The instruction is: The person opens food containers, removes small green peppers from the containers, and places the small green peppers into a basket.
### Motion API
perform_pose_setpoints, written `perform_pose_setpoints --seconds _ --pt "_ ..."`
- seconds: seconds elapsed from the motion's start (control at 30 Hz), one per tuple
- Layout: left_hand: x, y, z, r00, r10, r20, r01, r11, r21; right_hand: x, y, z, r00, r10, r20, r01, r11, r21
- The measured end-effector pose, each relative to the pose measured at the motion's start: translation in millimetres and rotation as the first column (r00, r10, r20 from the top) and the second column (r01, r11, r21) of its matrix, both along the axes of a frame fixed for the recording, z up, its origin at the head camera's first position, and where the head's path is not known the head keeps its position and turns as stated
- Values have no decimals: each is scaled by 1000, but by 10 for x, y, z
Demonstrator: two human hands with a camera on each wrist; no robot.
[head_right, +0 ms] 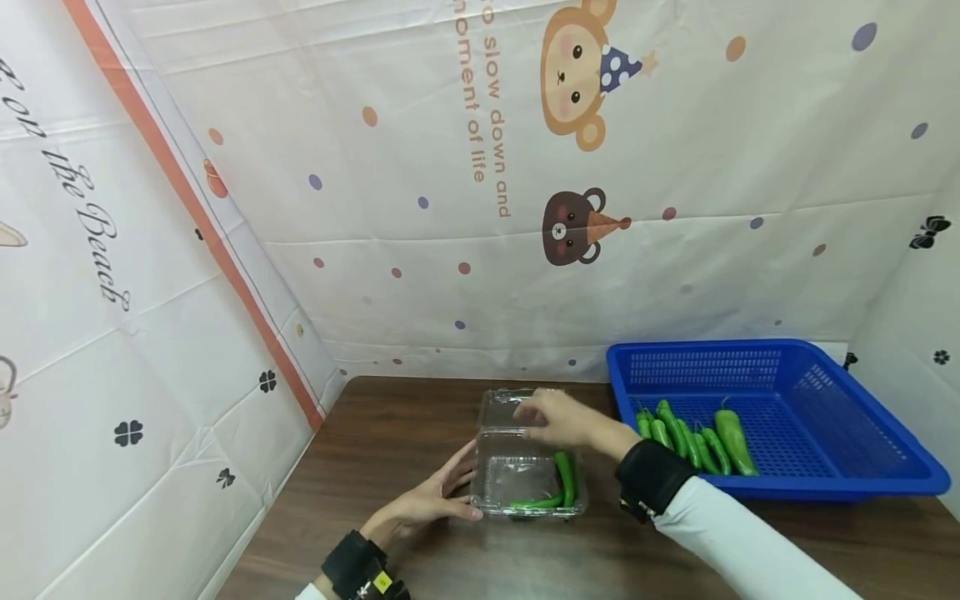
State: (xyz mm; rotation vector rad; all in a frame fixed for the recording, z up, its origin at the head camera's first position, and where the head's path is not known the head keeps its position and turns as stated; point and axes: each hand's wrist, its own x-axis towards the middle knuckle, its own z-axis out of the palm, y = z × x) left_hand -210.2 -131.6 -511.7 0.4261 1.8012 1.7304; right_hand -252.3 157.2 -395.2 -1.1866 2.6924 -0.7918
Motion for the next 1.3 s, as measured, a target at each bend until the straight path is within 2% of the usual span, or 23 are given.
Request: perform_pose_setpoints --seconds 0.1,0.17,0.37,0.57,0.8,1.0,1.3 --pt "2 5 2 1000 8 -2 -8 1000 -1 76 -50 -221 994 104 38 -105 994 25" --pt "4 8 7 1000 8 0 -8 1000 -1 125 -71 -343 987 137 86 -140 989 36" --pt "2 25 22 1000 7 -2 -7 1000 2 193 -96 -563 968 160 194 -164 986 4" --pt "4 17 18 1000 16 -12 -16 1000 0 191 -137 -710 959 197 206 -200 980 -5" --pt "15 9 11 1000 17 -9 -17 1000 -16 182 -184 -814 973 162 165 -160 987 -23" --pt "12 19 23 999 27 -16 -28 999 -19 182 -167 -831 986 123 114 -123 992 -5" --pt "9 25 12 999 33 -4 -33 999 -14 187 -156 -869 986 114 122 -116 993 9"
